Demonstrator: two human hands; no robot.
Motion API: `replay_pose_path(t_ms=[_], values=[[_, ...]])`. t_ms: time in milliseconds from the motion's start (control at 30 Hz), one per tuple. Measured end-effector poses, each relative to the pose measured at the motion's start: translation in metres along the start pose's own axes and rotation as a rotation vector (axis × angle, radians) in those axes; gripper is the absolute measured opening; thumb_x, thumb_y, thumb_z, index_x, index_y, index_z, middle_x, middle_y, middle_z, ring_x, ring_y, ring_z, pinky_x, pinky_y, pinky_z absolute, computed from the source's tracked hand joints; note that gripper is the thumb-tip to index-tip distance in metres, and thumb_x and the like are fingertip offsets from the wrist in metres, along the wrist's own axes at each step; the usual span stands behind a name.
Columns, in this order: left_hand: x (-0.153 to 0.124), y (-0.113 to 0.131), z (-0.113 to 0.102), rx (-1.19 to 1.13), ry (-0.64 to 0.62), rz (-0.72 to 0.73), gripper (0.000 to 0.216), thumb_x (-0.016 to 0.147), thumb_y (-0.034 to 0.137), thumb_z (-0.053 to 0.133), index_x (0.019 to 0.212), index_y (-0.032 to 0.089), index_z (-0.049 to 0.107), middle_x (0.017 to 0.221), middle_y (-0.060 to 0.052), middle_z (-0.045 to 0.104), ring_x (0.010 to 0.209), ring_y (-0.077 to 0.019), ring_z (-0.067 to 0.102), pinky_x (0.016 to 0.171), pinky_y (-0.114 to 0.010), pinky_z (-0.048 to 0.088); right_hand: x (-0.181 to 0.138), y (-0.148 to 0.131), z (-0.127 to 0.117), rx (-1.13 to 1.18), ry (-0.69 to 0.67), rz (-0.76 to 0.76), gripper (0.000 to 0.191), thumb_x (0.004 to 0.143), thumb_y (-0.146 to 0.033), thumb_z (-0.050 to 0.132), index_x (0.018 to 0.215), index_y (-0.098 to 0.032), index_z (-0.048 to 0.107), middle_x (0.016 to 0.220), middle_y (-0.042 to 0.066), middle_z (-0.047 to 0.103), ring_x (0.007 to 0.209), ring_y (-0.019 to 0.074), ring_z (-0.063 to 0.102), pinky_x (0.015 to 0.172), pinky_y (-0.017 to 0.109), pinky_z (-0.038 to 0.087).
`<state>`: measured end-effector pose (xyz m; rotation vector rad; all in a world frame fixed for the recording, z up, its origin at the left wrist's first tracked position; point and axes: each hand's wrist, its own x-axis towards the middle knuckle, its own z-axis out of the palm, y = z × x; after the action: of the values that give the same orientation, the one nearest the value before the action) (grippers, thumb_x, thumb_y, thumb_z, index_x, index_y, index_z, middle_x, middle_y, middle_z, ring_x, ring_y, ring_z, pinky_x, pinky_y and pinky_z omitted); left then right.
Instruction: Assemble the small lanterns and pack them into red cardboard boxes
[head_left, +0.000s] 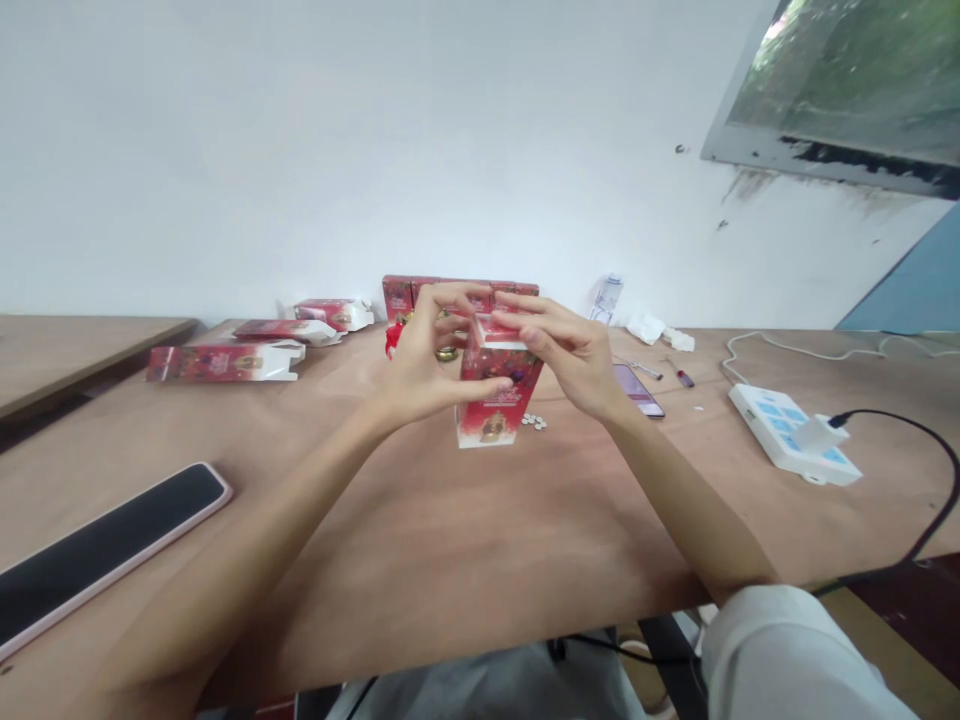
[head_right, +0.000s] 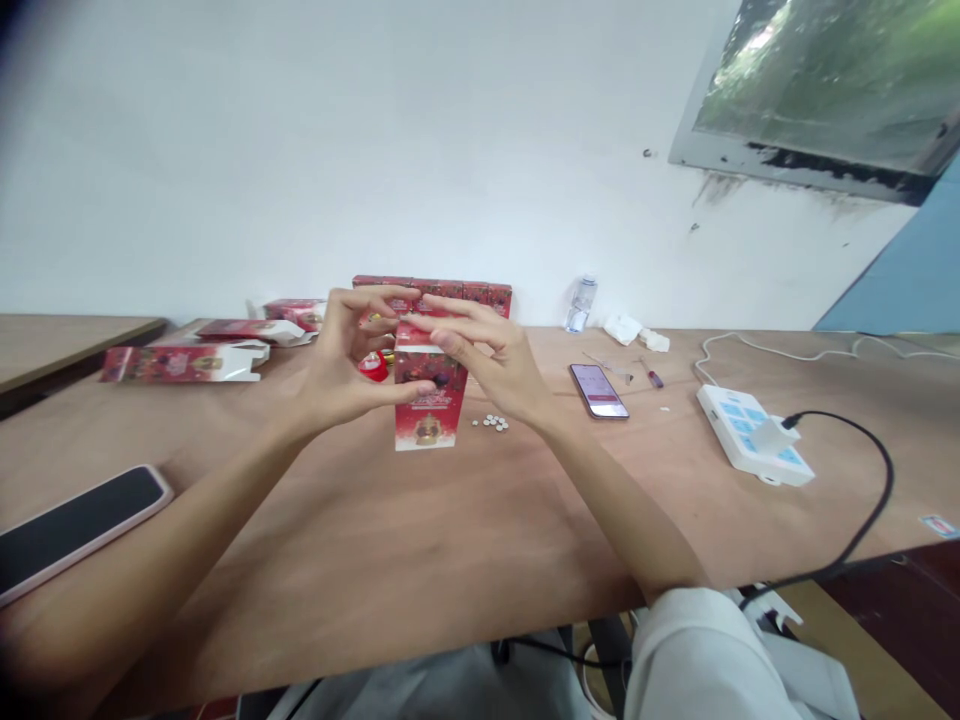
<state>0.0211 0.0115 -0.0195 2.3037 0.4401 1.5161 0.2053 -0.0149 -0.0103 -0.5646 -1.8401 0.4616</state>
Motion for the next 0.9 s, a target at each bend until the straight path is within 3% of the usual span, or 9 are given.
replay_pose_path(t_ms=[200, 333, 433, 567, 700, 800, 900], values=[[0.003, -0.003, -0.003, -0.008, 0.055, -0.042, 0.058, 0.060, 0.033, 0.080, 0.102, 0.024, 0.041, 0.124, -0.007, 0.049, 0.109, -0.0221, 0.056, 0.084, -0.035, 0.054, -0.001, -0.003, -0.006, -0.128, -0.250, 0.041, 0.049, 0.080, -0.052, 0.059, 0.127, -0.039, 0.051, 0.143, -0.002, 0.039, 0.139, 0.0271, 0.025, 0.105, 0.049, 0.038], [0.007, -0.007, -0.011, -0.014, -0.027, -0.133, 0.049, 0.069, 0.039, 0.073, 0.105, 0.024, 0.043, 0.125, -0.007, 0.049, 0.106, -0.0201, 0.058, 0.084, -0.034, 0.054, 0.001, 0.007, -0.015, -0.178, -0.292, 0.068, 0.065, 0.077, -0.051, 0.063, 0.135, -0.039, 0.038, 0.143, 0.002, 0.035, 0.133, 0.0275, 0.033, 0.096, 0.045, 0.048], [0.012, -0.009, -0.027, 0.067, -0.080, -0.177, 0.036, 0.079, 0.041, 0.062, 0.106, 0.023, 0.047, 0.122, -0.007, 0.052, 0.106, -0.0199, 0.058, 0.085, -0.035, 0.053, 0.004, 0.026, -0.030, -0.287, -0.237, 0.096, 0.061, 0.078, -0.044, 0.064, 0.134, -0.037, 0.040, 0.138, 0.004, 0.036, 0.128, 0.0266, 0.039, 0.094, 0.044, 0.050], [0.017, -0.005, -0.057, 0.268, 0.019, -0.225, 0.030, 0.078, 0.038, 0.062, 0.101, 0.021, 0.053, 0.113, -0.006, 0.060, 0.101, -0.0197, 0.060, 0.083, -0.034, 0.052, 0.006, 0.074, -0.062, -0.501, -0.108, 0.190, 0.056, 0.077, -0.029, 0.064, 0.130, -0.034, 0.047, 0.135, 0.007, 0.035, 0.126, 0.0274, 0.041, 0.091, 0.044, 0.052], [0.021, 0.007, -0.082, 0.344, 0.091, -0.297, 0.024, 0.076, 0.033, 0.063, 0.094, 0.019, 0.057, 0.100, -0.004, 0.064, 0.092, -0.0168, 0.062, 0.075, -0.030, 0.052, 0.000, 0.138, -0.089, -0.580, 0.156, 0.264, 0.060, 0.068, -0.022, 0.067, 0.126, -0.031, 0.052, 0.133, 0.007, 0.037, 0.125, 0.0274, 0.042, 0.101, 0.047, 0.042], [0.021, 0.017, -0.094, 0.369, 0.147, -0.297, 0.021, 0.073, 0.030, 0.064, 0.088, 0.017, 0.058, 0.090, -0.002, 0.064, 0.084, -0.0155, 0.063, 0.076, -0.032, 0.052, -0.011, 0.171, -0.094, -0.564, 0.301, 0.375, 0.063, 0.063, -0.016, 0.065, 0.125, -0.024, 0.053, 0.133, 0.009, 0.036, 0.123, 0.0272, 0.044, 0.102, 0.043, 0.041], [0.020, 0.025, -0.102, 0.393, 0.198, -0.284, 0.022, 0.071, 0.029, 0.064, 0.088, 0.016, 0.059, 0.084, -0.001, 0.064, 0.078, -0.0154, 0.063, 0.075, -0.036, 0.052, -0.023, 0.184, -0.092, -0.641, 0.300, 0.462, 0.059, 0.061, -0.010, 0.059, 0.119, -0.020, 0.057, 0.134, 0.010, 0.036, 0.130, 0.0275, 0.036, 0.108, 0.042, 0.032]])
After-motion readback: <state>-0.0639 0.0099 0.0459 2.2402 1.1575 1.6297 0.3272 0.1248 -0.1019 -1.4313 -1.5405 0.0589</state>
